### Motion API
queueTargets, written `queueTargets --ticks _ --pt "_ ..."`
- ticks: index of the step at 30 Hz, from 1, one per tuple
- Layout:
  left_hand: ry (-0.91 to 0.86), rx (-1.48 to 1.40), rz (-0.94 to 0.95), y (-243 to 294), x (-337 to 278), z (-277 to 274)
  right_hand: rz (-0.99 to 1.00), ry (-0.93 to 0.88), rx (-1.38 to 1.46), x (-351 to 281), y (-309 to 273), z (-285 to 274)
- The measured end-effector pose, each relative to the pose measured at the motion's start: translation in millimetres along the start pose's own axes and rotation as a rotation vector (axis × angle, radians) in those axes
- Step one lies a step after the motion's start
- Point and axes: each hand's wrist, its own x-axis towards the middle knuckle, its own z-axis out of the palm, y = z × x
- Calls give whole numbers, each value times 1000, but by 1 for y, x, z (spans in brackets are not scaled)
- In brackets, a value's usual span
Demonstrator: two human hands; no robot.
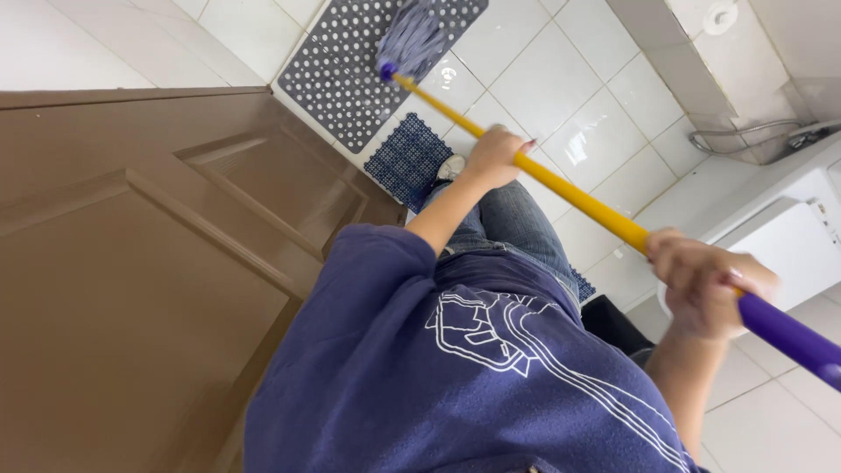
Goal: The person mops a tiled bathroom floor using a yellow-handled mop with a purple head. They move the mop back and forth across the floor, covering areas near the toilet, sink, and door, and periodically wring the mop head by hand.
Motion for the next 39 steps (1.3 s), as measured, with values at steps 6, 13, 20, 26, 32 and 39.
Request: queueTargets --ticks 6,13,20,26,32,39 --pt "139 19 -138 -46 -27 8 126 -121 105 21 25 13" --pt "232 21 -35 -11 41 45 91 58 65 34 3 -45" --pt "151 46 107 34 135 72 -21 60 -174 33 -9 -76" --pt "122 4 192 53 202 125 -21 206 -279 7 7 -102" --pt "-132 173 238 69 235 171 -78 469 -226 -27 30 -148" --pt "-328 321 230 83 214 136 -6 608 -73 -45 21 -187"
